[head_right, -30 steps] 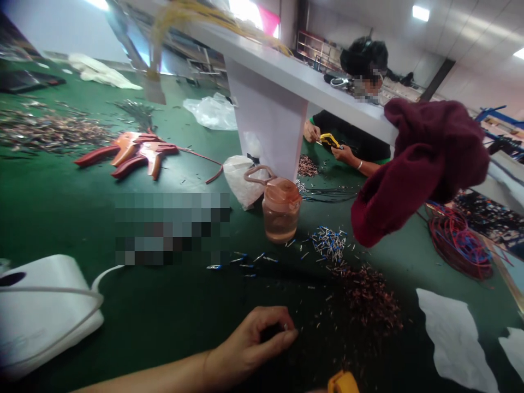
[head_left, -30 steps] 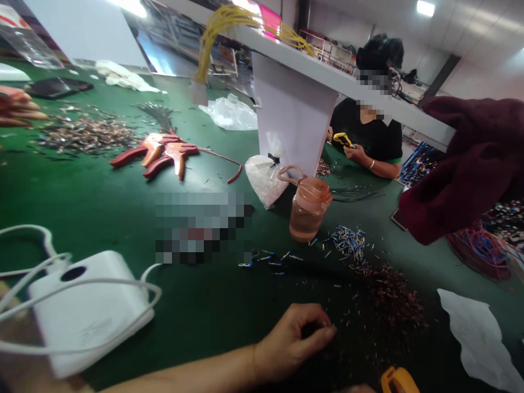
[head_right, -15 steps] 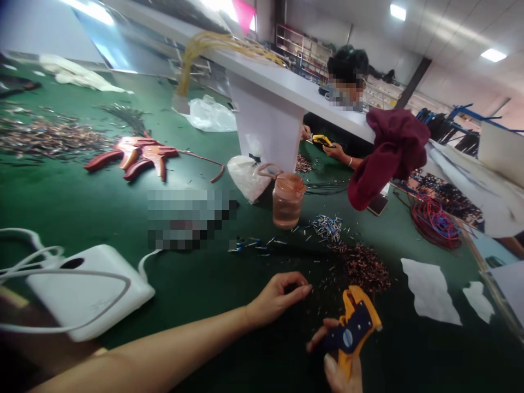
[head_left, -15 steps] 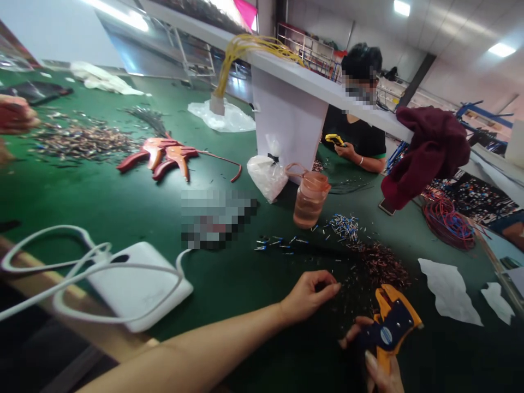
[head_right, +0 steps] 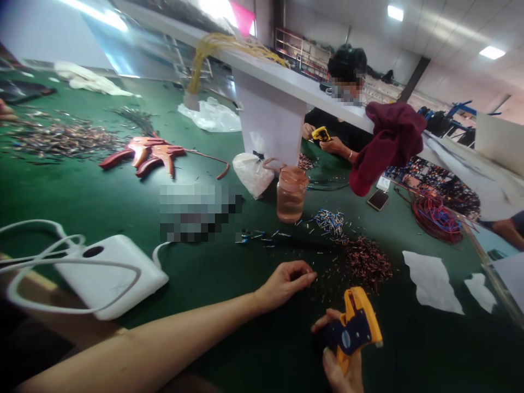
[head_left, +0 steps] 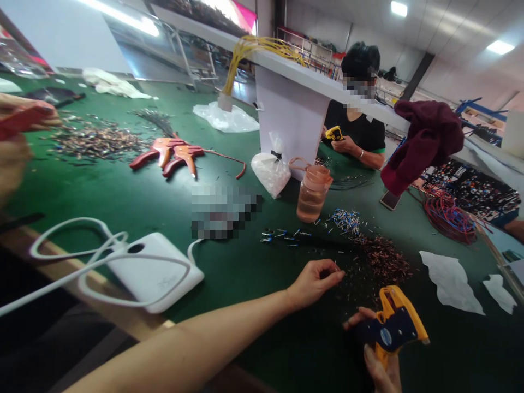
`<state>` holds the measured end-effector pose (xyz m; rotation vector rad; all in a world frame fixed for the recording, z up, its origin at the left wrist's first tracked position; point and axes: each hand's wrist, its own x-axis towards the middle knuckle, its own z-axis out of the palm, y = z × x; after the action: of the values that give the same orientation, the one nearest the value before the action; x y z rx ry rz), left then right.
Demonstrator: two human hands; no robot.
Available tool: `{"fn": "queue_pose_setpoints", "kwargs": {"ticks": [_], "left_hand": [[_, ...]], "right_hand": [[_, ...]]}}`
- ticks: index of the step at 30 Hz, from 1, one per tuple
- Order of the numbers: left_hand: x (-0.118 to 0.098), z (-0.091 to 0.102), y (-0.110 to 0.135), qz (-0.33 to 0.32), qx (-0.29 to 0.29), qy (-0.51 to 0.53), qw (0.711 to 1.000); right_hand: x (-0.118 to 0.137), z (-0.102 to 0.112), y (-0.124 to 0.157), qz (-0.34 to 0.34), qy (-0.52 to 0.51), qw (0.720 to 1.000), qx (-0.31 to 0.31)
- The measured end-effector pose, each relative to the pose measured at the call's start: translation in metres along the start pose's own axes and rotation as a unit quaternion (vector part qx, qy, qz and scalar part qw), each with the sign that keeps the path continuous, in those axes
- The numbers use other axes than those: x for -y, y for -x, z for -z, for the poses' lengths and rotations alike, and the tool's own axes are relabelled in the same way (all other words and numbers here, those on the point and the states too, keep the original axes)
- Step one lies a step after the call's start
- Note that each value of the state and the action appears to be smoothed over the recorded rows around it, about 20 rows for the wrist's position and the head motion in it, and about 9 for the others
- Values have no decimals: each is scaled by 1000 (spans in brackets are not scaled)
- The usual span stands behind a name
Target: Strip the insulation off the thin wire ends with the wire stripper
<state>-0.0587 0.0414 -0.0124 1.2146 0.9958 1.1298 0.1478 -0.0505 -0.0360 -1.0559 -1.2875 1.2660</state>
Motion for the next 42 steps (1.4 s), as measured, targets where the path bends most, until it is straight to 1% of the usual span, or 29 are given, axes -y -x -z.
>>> {"fn": "queue_pose_setpoints", "kwargs": {"ticks": [7, 14, 18, 24, 28, 32, 38, 42], "left_hand": [[-4, 0, 0, 8, 6, -14, 1000], [-3, 0, 0, 1, 0, -22, 1000], [-2, 0, 0, -2, 0, -22, 1000], [-5, 0, 0, -6, -2, -22, 1000], [-7, 0, 1, -5, -4, -23, 1000], [-5, 0, 0, -8, -9, -20, 1000], [-3, -1, -1, -3, -3, -17, 1000], [-2, -1, -1, -1, -3, -16, 1000]], "right_hand": [[1, -7, 2, 40, 19, 999, 26], [7, -8, 1, 35, 13, 999, 39], [6, -6, 0, 28, 17, 999, 29], [0, -3, 2, 4, 25, 1000, -5], [1, -1, 1, -10, 43, 999, 0], [1, 1, -2, 3, 52, 999, 15], [-5, 4, 1, 24, 67, 997, -20], [-5, 5, 4, 30, 76, 997, -18]]}}
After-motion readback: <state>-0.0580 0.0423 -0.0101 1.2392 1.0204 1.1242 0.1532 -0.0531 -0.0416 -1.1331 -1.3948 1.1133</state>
